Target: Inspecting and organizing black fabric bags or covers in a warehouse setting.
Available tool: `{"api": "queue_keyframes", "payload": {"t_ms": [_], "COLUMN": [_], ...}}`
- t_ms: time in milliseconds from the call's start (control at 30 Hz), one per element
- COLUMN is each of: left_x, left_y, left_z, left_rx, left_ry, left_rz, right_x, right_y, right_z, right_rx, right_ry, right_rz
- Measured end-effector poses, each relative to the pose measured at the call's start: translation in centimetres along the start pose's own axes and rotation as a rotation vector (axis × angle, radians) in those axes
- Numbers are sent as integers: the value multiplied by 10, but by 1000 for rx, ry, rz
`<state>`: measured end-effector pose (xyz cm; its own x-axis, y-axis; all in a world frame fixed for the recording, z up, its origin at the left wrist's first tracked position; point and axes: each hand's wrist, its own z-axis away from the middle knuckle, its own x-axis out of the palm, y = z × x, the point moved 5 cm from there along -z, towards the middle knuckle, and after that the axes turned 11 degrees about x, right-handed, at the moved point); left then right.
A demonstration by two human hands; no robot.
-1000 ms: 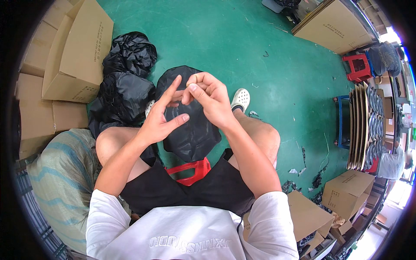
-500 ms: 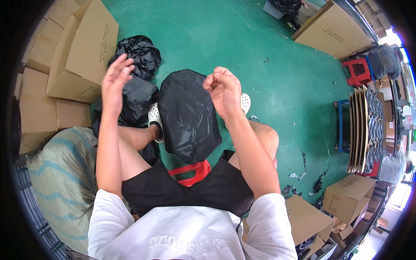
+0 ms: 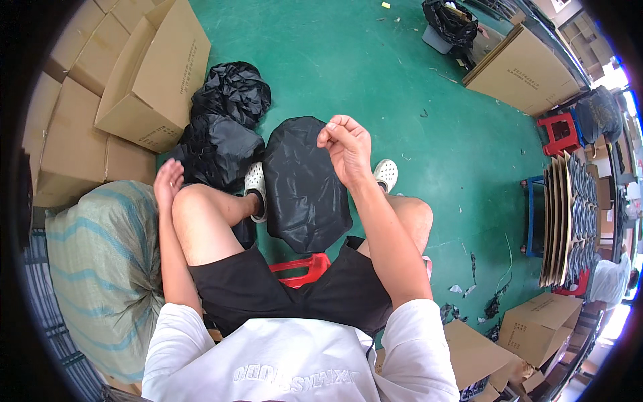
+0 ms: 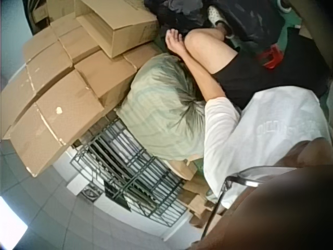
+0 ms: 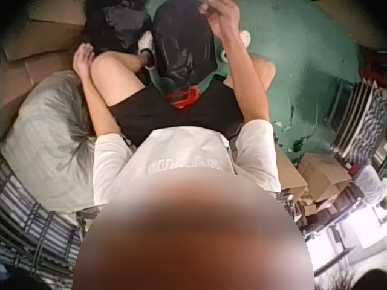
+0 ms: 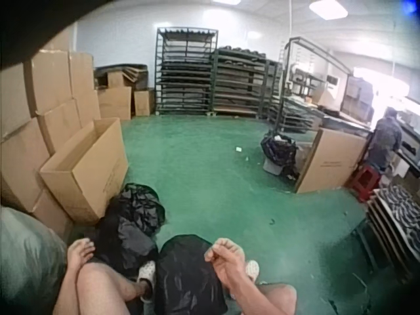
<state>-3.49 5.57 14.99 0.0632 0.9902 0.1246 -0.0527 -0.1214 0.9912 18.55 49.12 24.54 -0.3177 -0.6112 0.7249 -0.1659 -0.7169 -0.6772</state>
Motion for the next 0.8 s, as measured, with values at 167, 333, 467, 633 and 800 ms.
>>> {"api": "queue_keyframes", "payload": {"t_ms": [167, 333, 467, 633, 800], "left_x": [-77, -92, -107, -117, -117], "left_y": [-84, -93, -97, -99, -100], "left_z": [49, 73, 93, 114, 135], "left_rx": [301, 298, 294, 286, 274], "left_ry": [-107, -44, 28, 110, 187], "left_rz": [-96, -158, -217, -297, -378], "right_x": [15, 6, 6, 10, 25], "right_y": [15, 14, 19, 28, 33], "right_z": [5, 8, 9, 12, 19], "right_rx": [51, 55, 54, 111, 167], "right_ry": [-14, -9, -6, -69, -209], "right_rz": [85, 128, 156, 195, 174]}}
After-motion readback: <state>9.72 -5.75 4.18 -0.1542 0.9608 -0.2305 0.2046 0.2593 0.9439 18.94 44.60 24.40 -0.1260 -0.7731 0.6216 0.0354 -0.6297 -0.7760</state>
